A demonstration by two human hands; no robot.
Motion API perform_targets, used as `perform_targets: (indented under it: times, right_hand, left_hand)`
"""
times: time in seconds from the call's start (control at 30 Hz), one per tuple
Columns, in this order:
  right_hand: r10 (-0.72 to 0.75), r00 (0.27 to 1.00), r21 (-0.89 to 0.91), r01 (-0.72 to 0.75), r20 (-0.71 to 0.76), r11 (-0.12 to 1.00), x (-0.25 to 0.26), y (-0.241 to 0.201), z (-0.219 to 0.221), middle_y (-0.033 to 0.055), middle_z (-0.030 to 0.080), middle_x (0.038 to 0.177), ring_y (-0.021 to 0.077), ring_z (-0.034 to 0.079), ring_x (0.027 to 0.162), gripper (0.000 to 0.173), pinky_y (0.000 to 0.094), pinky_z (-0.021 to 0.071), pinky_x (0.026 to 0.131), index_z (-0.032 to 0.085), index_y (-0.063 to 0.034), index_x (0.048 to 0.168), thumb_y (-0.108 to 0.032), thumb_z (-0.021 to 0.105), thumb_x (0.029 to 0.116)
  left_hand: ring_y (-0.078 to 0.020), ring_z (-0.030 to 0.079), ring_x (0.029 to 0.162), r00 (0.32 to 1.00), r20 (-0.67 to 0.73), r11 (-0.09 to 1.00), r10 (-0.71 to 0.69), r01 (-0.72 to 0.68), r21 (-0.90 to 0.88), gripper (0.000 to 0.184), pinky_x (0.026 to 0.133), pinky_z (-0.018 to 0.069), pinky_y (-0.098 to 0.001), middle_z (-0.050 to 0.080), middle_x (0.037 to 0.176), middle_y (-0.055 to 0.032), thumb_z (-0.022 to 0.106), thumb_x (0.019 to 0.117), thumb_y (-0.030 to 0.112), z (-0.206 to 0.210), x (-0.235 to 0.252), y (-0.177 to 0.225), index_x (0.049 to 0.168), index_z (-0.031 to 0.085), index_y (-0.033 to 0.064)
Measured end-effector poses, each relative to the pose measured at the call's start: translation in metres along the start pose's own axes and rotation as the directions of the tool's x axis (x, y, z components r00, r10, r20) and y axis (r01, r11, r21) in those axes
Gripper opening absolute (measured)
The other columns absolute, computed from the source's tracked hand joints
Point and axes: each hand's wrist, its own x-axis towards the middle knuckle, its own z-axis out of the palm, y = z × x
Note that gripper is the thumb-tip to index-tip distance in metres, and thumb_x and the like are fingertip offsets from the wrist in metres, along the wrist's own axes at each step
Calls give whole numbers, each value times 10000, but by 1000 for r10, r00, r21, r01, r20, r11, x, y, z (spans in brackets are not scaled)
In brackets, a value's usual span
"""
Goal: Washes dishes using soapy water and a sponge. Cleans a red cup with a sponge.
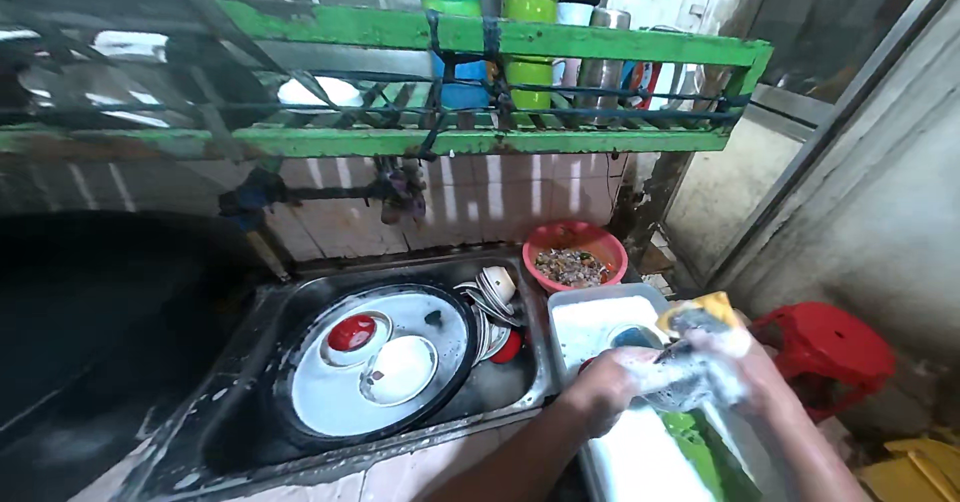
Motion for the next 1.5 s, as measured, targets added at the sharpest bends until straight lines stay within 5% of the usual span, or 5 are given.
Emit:
perform_targets:
  times: [0.2, 0.73, 0.9, 1.07, 1.5]
  right_hand:
    - [-250, 968, -525, 220, 14, 822, -23, -18, 24, 204, 718, 1057, 351, 702, 991, 449, 592, 547, 880, 661, 6, 1237, -220, 761, 863]
    - [67, 997, 249, -76, 44, 966, -4, 10, -7, 27, 688, 924, 84, 668, 798, 208, 281, 588, 709, 602, -40, 1200, -92, 516, 1017]
    - [-182, 983, -491, 172, 28, 854, -21, -28, 17, 195, 713, 1069, 320, 698, 992, 436, 569, 548, 893, 640, -2, 1257, -197, 773, 891]
    - [-65, 998, 57, 65, -11, 996, -4, -3, -9, 26, 689, 984, 70, 667, 836, 312, 276, 589, 745, 588, -39, 1267, -97, 607, 961]
    - [52, 980, -154, -83, -194, 985, -12, -4, 6, 198, 667, 1143, 242, 652, 1014, 399, 450, 537, 918, 562, 49, 1336, -102, 658, 980]
  left_hand:
    - [-102, 623, 915, 988, 143, 968, -63, 25, 250, 209, 853, 541, -308, 651, 1013, -64, 622, 955, 22, -3, 5, -1, 1161, 621, -21]
    - [-153, 636, 1138, 998, 28, 995, 49, -51, 83, 379, 1022, 511, -323, 651, 1269, -167, 629, 977, 57, 21, -11, -3, 1337, 592, -51]
    - [-115, 629, 916, 996, 74, 978, -47, 31, 204, 181, 854, 537, -312, 651, 1007, -77, 616, 963, 38, 10, 4, -1, 1133, 618, -24]
    - [-135, 655, 1030, 997, 61, 999, 42, -41, -12, 349, 933, 550, -318, 672, 1158, -123, 646, 956, 43, 11, -7, 6, 1294, 605, -35]
    - [-180, 642, 1106, 986, -169, 995, 1, -17, -95, 376, 977, 533, -353, 648, 1235, -150, 641, 982, 69, 25, 6, 4, 1342, 574, -15]
